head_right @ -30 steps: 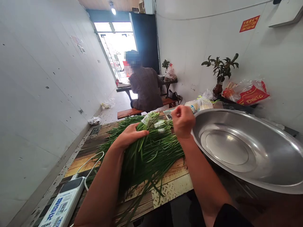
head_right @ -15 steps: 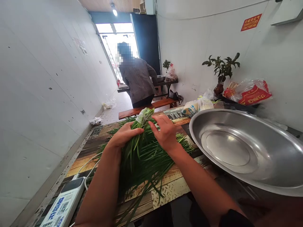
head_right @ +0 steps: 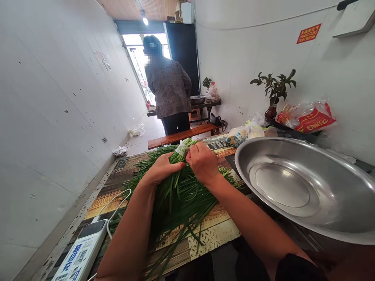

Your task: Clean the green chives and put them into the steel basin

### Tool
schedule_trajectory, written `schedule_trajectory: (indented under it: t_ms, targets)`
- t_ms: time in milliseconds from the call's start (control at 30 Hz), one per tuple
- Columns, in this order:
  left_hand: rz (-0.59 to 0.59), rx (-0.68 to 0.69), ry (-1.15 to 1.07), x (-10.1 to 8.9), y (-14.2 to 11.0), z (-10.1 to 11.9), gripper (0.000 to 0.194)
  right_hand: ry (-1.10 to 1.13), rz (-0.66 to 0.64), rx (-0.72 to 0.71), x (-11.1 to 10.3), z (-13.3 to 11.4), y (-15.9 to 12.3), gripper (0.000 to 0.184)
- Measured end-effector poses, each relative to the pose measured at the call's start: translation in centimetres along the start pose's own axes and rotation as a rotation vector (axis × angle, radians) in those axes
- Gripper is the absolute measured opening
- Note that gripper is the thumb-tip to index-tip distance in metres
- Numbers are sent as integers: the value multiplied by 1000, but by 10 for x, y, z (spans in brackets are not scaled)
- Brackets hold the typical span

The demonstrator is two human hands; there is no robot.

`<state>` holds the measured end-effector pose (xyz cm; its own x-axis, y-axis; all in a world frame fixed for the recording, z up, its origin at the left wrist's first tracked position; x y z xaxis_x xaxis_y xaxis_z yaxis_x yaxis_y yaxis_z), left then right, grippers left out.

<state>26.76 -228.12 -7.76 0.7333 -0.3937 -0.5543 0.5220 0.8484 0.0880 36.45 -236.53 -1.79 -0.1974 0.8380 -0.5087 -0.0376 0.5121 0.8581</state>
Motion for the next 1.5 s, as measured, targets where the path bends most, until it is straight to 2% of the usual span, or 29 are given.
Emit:
schedule_trajectory:
  t_ms: [133, 200, 300, 333, 367, 433, 567, 633, 667, 767, 833, 1067, 1200, 1367, 1433, 1500]
  targets:
    - [46, 15, 110, 1, -2, 9, 19, 39, 50, 131, 6, 26, -1, 11]
    - [27, 2, 123, 1, -4, 8, 19, 89, 96, 264, 1, 58, 0, 10]
    - [-37, -36, 53, -6, -8, 1, 21, 141, 271, 608, -26, 122, -6, 13]
    - [-38, -54, 18, -10, -9, -2, 23, 167, 322, 690, -34, 136, -9, 11]
    - [-24, -71, -14, -16, -9, -5, 26, 220, 345, 712, -36, 141, -8, 8]
    - [18, -103, -58, -26, -9, -9, 32, 345, 308, 674, -28, 132, -4, 14]
    - [100, -111, 16, -34, -4, -9, 35, 564, 170, 588, 11, 85, -17, 25]
    - [100, -110, 40, -31, 1, -11, 36, 638, 100, 588, 30, 69, -31, 27]
    - [62, -117, 9, -25, 3, -14, 38, 661, 79, 593, 35, 64, -37, 26]
    - [-86, -142, -117, -3, 8, -22, 41, 661, 95, 589, 32, 62, -48, 24]
    - [-127, -135, -138, 6, 10, -22, 37, 632, 102, 563, 25, 62, -47, 23]
    - [-129, -70, -73, 15, 11, -15, 29, 584, 65, 438, 22, 52, -32, 18]
    - [-133, -60, -47, 16, 11, -15, 26, 469, 51, 264, 14, 40, -24, 20]
    - [-119, -50, -8, 15, 11, -14, 23, 171, -112, 19, 20, 22, -14, 26]
    - [-119, -47, 16, 17, 11, -14, 21, 56, -182, -4, 26, 22, -11, 24]
    - [-120, -34, 39, 20, 11, -13, 20, -30, -232, 46, 30, 29, -8, 18]
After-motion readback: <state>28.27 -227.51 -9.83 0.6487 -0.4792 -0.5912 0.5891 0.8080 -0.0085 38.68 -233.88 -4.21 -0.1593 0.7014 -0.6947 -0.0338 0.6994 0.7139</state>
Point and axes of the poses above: each hand's wrist, its own y-axis towards the middle knuckle, its own x-axis out of the palm, z = x × y, the point moved 10 cm from there along y, towards the middle knuckle, and after that the axes turned 3 degrees about y, right-handed, at the moved point
